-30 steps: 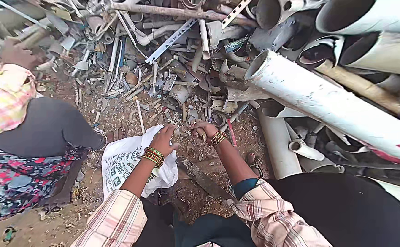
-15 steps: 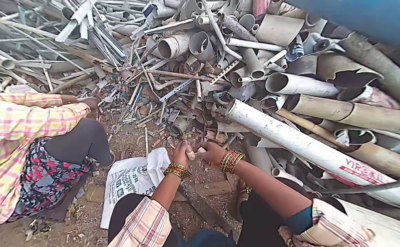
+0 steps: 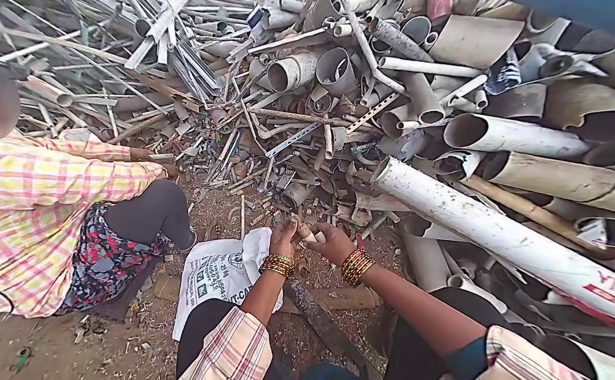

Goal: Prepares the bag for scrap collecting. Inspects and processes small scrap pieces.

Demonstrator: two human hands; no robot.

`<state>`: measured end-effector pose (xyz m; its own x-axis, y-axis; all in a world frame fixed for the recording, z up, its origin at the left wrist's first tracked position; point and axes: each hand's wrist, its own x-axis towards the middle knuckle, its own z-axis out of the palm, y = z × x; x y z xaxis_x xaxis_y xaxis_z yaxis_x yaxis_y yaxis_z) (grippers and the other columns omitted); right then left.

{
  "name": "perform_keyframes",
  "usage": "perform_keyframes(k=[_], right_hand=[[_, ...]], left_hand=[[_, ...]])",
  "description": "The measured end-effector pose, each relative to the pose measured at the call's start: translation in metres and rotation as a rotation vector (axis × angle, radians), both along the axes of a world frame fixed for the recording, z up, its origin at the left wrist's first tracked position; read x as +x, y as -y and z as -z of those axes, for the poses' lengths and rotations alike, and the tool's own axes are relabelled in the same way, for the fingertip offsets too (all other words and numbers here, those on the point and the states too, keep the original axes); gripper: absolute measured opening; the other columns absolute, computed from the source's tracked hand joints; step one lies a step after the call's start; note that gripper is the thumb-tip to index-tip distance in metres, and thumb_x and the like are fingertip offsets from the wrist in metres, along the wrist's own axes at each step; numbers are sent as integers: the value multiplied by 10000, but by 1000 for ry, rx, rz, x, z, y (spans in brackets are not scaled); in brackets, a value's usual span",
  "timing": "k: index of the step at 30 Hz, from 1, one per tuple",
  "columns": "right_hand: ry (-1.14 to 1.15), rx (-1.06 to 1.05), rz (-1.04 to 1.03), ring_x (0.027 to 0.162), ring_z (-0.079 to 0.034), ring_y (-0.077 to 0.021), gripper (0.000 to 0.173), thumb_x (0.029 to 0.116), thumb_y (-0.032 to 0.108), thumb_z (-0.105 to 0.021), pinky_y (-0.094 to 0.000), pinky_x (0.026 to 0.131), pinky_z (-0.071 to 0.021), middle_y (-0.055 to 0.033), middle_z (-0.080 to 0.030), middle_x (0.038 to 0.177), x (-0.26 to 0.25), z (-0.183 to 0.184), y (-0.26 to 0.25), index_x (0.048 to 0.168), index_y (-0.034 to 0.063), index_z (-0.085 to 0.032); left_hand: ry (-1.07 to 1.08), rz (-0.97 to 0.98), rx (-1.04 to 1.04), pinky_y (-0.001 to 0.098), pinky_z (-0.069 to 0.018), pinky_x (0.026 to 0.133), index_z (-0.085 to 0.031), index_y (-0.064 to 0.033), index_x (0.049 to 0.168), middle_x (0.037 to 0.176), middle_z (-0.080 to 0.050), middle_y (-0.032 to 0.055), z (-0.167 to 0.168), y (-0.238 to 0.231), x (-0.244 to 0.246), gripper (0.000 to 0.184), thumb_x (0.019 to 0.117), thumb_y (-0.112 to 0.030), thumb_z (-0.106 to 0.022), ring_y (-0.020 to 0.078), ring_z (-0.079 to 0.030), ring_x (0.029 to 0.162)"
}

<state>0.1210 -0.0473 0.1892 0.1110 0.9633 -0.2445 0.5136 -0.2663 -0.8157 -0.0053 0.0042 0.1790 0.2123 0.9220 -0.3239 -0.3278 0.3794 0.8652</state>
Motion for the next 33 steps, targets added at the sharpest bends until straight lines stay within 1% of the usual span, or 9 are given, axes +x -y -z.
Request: perform_keyframes(k=[8, 11, 15, 17, 19, 21, 25, 28, 33], right_hand=[[207, -97, -22, 1070, -640, -401, 488, 951, 313, -734, -579, 936, -483, -261, -646, 1139, -13, -1, -7, 1247, -43, -577], [277, -120, -77, 1098, -628, -413, 528, 935, 334, -746, -587, 938, -479, -268, -627, 1175, -24, 0, -10, 1247, -53, -566], [233, -76, -127, 1058, -639, -407, 487, 958, 346, -717, -591, 929, -475, -267, -646, 1126, -25, 5, -14, 1220, -46, -596], [95, -73, -109, 895, -644, -322, 432, 956, 296, -732, -513, 839, -507, -229, -657, 1050, -22, 7, -14, 1210, -36, -623], [-116, -124, -73, 603, -542, -138, 351, 966, 252, -727, -312, 585, -488, -103, -608, 889, -18, 8, -14, 1192, 12, -608], [-331, -187, -27, 487, -498, -58, 251, 1011, 214, -663, -211, 469, -449, -35, -584, 795, -14, 7, -14, 1157, 34, -567], [-564, -211, 151, 523, -533, -60, 388, 1136, 345, -327, -211, 507, -469, -10, -604, 779, -9, 6, -16, 1212, 33, -546], [-727, -205, 349, 473, -521, -97, 633, 1114, 499, -101, -239, 446, -439, -28, -615, 712, 2, 9, -22, 1158, 46, -541], [-824, -233, 423, 544, -580, -168, 753, 1060, 613, -17, -305, 485, -492, -69, -619, 766, 27, 20, -32, 1214, 70, -516]], left_hand=[[-118, 63, 158, 308, -547, 840, -384, 102, 1418, 1232, -549, 202, 12, 2, -12, 370, 1082, -48, -425, 166, -625, 971], [-189, 4, 186, 291, -576, 764, -524, 124, 1251, 1064, -619, 167, 17, -4, -16, 273, 1022, -17, -567, 137, -653, 860], [-175, -12, 42, 295, -591, 669, -550, 93, 1145, 897, -630, 126, 13, -15, -22, 196, 1077, -78, -482, 141, -667, 711], [-172, 7, -24, 312, -579, 664, -527, 82, 1169, 913, -613, 134, 16, -20, -23, 211, 1090, -99, -453, 158, -650, 707], [-179, 23, -76, 310, -563, 648, -510, 71, 1189, 921, -603, 138, 17, -24, -23, 226, 1099, -121, -433, 158, -635, 697], [-175, 26, -113, 302, -559, 624, -501, 68, 1219, 925, -597, 141, 14, -26, -20, 252, 1104, -142, -424, 157, -628, 674], [-175, 20, -155, 303, -548, 639, -473, 53, 1277, 945, -580, 139, 21, -36, -16, 268, 1114, -141, -386, 164, -615, 701], [-198, 0, -151, 304, -523, 685, -490, 68, 1265, 936, -573, 134, 38, -44, -14, 274, 1115, -132, -377, 155, -582, 735], [-208, 33, -131, 279, -532, 682, -493, 77, 1241, 923, -573, 122, 43, -46, -10, 273, 1114, -140, -385, 129, -593, 721]])
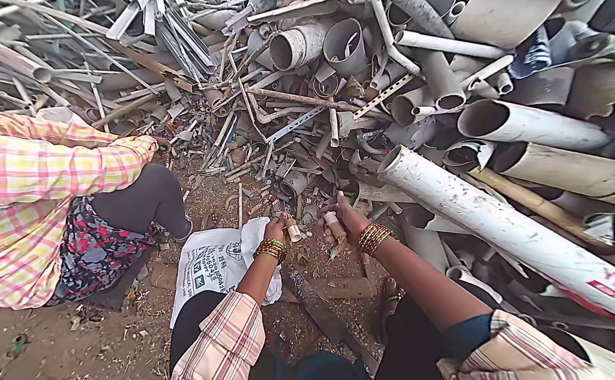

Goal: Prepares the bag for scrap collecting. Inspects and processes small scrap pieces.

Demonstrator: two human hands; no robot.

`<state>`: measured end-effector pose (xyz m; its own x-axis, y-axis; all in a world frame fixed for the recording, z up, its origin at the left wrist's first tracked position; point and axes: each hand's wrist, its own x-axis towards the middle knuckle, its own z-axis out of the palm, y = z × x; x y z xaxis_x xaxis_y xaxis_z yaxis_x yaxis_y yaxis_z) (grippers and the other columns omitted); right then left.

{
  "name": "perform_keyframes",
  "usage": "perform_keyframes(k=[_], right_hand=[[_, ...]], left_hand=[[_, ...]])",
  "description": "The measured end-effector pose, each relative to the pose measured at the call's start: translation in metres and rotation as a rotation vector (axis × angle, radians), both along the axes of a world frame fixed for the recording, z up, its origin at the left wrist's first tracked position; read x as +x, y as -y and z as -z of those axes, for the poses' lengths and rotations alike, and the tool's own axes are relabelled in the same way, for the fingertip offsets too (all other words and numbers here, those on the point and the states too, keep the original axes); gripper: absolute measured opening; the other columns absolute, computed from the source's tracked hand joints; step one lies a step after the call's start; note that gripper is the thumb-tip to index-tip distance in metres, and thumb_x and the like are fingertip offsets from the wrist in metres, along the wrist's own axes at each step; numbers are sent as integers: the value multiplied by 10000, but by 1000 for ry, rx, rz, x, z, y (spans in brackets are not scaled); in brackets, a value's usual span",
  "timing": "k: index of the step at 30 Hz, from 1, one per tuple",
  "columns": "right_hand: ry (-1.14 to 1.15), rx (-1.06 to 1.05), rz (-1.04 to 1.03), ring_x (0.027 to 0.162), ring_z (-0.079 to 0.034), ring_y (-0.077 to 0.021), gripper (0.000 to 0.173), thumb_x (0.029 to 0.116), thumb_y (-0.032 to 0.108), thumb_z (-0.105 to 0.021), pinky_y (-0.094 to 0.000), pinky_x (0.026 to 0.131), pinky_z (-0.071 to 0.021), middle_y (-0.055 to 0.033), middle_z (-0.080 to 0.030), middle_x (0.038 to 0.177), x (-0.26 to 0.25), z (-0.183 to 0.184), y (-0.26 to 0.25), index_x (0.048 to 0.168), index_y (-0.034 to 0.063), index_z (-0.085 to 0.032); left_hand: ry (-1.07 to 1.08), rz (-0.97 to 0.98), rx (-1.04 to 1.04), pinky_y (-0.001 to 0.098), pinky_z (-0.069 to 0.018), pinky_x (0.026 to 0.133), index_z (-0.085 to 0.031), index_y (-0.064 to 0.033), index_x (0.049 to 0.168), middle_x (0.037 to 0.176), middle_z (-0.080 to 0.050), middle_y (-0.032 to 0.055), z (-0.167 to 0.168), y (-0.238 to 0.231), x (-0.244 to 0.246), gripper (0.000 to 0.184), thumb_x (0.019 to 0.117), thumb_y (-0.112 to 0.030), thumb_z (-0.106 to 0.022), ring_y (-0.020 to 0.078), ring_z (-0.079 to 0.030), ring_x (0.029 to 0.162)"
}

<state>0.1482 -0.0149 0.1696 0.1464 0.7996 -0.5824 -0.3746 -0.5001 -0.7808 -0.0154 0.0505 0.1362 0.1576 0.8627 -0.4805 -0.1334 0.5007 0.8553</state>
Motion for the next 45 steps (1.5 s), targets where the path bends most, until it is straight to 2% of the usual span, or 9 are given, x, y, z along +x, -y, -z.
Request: perform_keyframes(k=[8, 17, 19, 23, 27, 36, 39, 43, 45], right_hand=[[-20, 0, 7, 647, -663, -243, 746, 1066, 612, -44, -389, 585, -564, -116, -658, 848, 5, -1, -11, 1284, 59, -494], [34, -4, -56, 639, -647, -210, 703, 1089, 563, -59, -355, 597, -556, -98, -652, 851, 8, 7, -15, 1293, 54, -499], [146, 15, -168, 591, -606, -132, 615, 1117, 499, -139, -281, 566, -528, -60, -654, 867, 9, 6, -12, 1260, 50, -535], [381, 62, -479, 518, -434, -29, 345, 1090, 366, -488, -199, 487, -397, -10, -591, 892, 4, 5, -4, 1245, 70, -575], [434, 100, -556, 547, -456, -40, 382, 984, 230, -702, -207, 497, -408, -56, -600, 1026, -10, 18, -2, 1290, 42, -570], [249, 154, -465, 482, -429, -19, 229, 1073, 144, -462, -184, 450, -391, -12, -608, 889, -9, 28, 1, 1245, 45, -577], [250, 169, -527, 494, -444, -33, 236, 1068, 157, -464, -197, 464, -407, -12, -602, 882, -8, 31, 2, 1257, 60, -567], [237, 154, -552, 500, -439, -29, 272, 1057, 135, -500, -196, 469, -409, -22, -593, 907, -10, 27, 5, 1316, 57, -518], [263, 131, -555, 498, -430, -23, 271, 1069, 172, -522, -188, 463, -396, -18, -590, 906, -10, 24, 6, 1315, 59, -520]], left_hand=[[-40, 69, -66, 299, -534, 651, -471, 31, 1298, 950, -579, 128, 3, -4, 8, 301, 1124, -192, -367, 155, -603, 713], [-89, 106, -57, 320, -535, 693, -475, 33, 1303, 1001, -578, 141, 9, -12, 7, 316, 1126, -205, -366, 170, -605, 773], [-85, 118, -28, 335, -542, 715, -481, 41, 1292, 1008, -581, 147, 9, -11, 8, 304, 1123, -188, -376, 177, -612, 794], [-66, 151, 84, 314, -562, 709, -523, 70, 1178, 944, -610, 130, 10, -6, 9, 234, 1102, -132, -432, 150, -640, 763], [-36, 136, 161, 296, -570, 688, -534, 91, 1167, 941, -621, 129, 9, -1, 9, 233, 1093, -114, -452, 137, -652, 754], [55, 152, 206, 267, -562, 691, -551, 84, 1173, 898, -636, 76, 0, 8, 7, 237, 1100, -81, -398, 105, -649, 744], [37, 135, 210, 264, -553, 707, -568, 82, 1150, 904, -628, 71, -1, 6, 6, 215, 1091, -67, -424, 100, -634, 753], [15, 114, 225, 251, -560, 702, -567, 35, 983, 821, -622, 50, -2, 4, 5, 151, 1068, -39, -467, 89, -638, 713], [9, 113, 229, 255, -563, 717, -577, 58, 1017, 844, -629, 64, -2, 3, 4, 132, 1059, -30, -488, 94, -644, 732]])
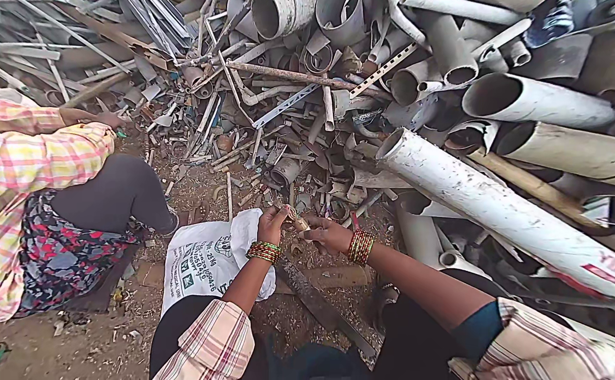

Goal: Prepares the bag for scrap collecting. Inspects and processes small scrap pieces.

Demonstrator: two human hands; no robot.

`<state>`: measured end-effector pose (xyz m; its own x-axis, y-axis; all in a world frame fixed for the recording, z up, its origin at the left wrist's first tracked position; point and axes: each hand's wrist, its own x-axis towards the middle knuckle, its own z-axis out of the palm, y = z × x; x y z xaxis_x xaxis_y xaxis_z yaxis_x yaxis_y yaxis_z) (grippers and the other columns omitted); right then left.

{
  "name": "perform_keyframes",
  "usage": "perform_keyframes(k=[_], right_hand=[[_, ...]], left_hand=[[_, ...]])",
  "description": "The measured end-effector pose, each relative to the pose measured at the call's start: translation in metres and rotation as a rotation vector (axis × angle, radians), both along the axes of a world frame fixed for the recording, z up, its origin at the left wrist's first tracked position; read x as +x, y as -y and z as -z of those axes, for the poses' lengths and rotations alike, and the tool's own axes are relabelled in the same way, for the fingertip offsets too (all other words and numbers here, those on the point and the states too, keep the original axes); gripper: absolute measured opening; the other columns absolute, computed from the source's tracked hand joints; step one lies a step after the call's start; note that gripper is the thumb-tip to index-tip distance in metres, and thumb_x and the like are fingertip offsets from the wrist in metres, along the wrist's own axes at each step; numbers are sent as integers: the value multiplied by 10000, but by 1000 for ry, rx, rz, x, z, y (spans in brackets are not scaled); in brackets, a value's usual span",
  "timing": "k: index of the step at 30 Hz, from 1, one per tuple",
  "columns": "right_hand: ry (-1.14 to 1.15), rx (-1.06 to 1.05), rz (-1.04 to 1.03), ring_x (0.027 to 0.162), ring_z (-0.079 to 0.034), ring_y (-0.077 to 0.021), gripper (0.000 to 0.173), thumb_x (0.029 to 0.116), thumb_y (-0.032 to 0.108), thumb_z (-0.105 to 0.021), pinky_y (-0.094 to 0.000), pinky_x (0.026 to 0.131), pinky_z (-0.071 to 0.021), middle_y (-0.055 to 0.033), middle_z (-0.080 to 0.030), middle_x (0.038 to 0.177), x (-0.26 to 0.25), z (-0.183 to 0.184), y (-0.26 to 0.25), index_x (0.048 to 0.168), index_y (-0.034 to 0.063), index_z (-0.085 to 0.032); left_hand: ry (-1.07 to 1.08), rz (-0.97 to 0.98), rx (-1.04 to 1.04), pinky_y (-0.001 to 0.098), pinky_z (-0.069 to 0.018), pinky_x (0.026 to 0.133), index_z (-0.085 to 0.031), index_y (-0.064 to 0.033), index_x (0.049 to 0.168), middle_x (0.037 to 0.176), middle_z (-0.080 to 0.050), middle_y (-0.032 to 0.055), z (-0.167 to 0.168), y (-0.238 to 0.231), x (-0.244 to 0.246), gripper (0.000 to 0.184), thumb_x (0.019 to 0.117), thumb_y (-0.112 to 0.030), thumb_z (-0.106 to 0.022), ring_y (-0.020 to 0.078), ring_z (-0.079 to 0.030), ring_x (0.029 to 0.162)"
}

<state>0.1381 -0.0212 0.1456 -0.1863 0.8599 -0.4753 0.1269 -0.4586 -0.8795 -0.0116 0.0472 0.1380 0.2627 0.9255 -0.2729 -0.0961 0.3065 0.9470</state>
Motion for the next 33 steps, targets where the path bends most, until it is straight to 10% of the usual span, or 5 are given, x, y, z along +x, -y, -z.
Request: perform_keyframes(k=[13, 17, 21, 24, 33], right_hand=[[-107, 45, -550, 532, -458, 57, 255, 983, 69, -621, -137, 482, -386, 43, -659, 868, -11, -23, 34, 1237, 61, -635], [-9, 130, -242, 534, -427, 28, 287, 1027, 118, -584, -157, 474, -361, 8, -616, 900, 9, -16, 28, 1300, 32, -564], [116, 120, 14, 555, -466, -7, 294, 1036, 157, -599, -179, 499, -396, -30, -619, 938, 35, -3, 11, 1299, 24, -579], [140, 82, 39, 544, -454, -19, 303, 1047, 175, -587, -185, 500, -398, -37, -608, 930, 37, 1, 8, 1307, 20, -571], [-105, 95, -63, 527, -489, 22, 233, 1057, 160, -418, -148, 494, -420, 56, -630, 809, 34, 9, 10, 1184, 77, -594]], left_hand=[[-399, -347, -53, 298, -468, 657, -489, 46, 1315, 946, -535, 124, 7, -71, -42, 330, 1127, -206, -390, 144, -510, 679], [-345, -89, 143, 218, -524, 612, -540, 56, 1142, 813, -567, 55, -13, -49, -38, 215, 1095, -136, -457, 60, -570, 599], [-657, 574, 297, 303, -500, 967, -609, 67, 1314, 1247, -655, 201, -8, -9, -17, 306, 1061, 2, -450, 188, -654, 1076], [-815, 662, 487, 440, -295, 1214, -471, 33, 1488, 1592, -373, 248, -3, 4, -5, 472, 1017, 66, -462, 375, -383, 1472], [-106, 268, 323, 197, -540, 827, -601, 96, 1153, 1005, -669, 70, 5, -4, -2, 247, 910, 133, -611, 24, -643, 866]])
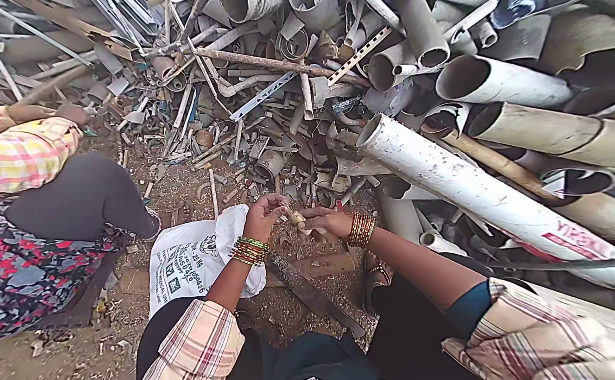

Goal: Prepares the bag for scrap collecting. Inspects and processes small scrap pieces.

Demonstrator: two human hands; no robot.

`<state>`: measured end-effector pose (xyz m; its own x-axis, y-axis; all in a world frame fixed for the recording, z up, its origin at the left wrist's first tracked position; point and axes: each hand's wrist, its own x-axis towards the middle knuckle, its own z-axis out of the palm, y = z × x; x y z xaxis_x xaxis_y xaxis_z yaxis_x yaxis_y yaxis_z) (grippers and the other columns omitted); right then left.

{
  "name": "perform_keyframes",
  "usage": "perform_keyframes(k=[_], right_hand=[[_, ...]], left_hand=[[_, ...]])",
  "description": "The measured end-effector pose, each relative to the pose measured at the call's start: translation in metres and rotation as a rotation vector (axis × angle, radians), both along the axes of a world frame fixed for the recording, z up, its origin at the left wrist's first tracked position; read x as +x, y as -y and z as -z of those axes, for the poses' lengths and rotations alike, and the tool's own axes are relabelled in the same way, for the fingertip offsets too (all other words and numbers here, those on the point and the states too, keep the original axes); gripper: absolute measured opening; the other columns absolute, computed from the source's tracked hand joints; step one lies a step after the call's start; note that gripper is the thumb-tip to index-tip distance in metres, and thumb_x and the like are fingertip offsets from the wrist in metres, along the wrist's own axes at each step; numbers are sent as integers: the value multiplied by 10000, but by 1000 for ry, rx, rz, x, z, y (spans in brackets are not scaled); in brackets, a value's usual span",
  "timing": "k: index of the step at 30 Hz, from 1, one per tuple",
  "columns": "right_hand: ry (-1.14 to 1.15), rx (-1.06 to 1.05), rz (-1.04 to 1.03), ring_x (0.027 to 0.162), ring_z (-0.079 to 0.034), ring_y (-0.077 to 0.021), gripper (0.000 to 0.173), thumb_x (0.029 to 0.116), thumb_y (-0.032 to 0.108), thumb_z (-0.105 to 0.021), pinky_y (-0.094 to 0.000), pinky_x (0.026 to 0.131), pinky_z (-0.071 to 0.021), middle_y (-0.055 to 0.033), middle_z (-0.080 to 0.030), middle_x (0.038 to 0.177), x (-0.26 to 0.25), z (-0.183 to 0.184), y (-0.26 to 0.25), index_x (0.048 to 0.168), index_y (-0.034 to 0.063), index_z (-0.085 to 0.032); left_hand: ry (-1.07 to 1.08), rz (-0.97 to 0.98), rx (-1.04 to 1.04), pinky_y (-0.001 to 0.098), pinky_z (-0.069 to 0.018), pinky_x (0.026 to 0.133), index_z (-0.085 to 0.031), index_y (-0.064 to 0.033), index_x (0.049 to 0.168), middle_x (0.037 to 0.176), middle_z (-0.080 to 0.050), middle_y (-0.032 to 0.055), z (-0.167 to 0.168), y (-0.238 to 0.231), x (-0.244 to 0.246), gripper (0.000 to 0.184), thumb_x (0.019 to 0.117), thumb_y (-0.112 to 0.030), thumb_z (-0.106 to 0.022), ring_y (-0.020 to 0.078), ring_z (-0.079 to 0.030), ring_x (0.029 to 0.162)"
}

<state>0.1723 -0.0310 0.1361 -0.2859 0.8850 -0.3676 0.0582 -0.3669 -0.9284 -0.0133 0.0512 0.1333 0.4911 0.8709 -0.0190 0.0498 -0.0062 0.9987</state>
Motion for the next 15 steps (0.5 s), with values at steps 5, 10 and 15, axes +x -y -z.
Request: perform_keyframes(k=[5, 10, 15], right_hand=[[-330, 9, -156, 527, -533, 27, 310, 1006, 276, -373, -144, 509, -474, 82, -652, 798, 0, 14, -4, 1211, 146, -566], [-133, -2, -109, 526, -497, 13, 265, 1057, 188, -401, -145, 509, -448, 52, -611, 819, -8, 0, -5, 1264, 103, -541], [215, -43, 20, 651, -528, -20, 314, 1054, 181, -561, -198, 556, -424, -36, -645, 1008, -19, -1, -4, 1343, 59, -551]], left_hand=[[78, -106, 63, 210, -561, 722, -596, -7, 914, 777, -621, -40, 3, -2, -4, 154, 880, 141, -617, 25, -623, 691], [-66, -169, -13, 226, -545, 742, -565, 70, 994, 840, -582, 40, -2, 1, -1, 41, 960, 84, -581, 49, -602, 723], [-88, -165, -276, 260, -558, 766, -512, 106, 1135, 985, -573, 130, -2, 3, 0, 139, 1017, 39, -541, 109, -626, 800]])
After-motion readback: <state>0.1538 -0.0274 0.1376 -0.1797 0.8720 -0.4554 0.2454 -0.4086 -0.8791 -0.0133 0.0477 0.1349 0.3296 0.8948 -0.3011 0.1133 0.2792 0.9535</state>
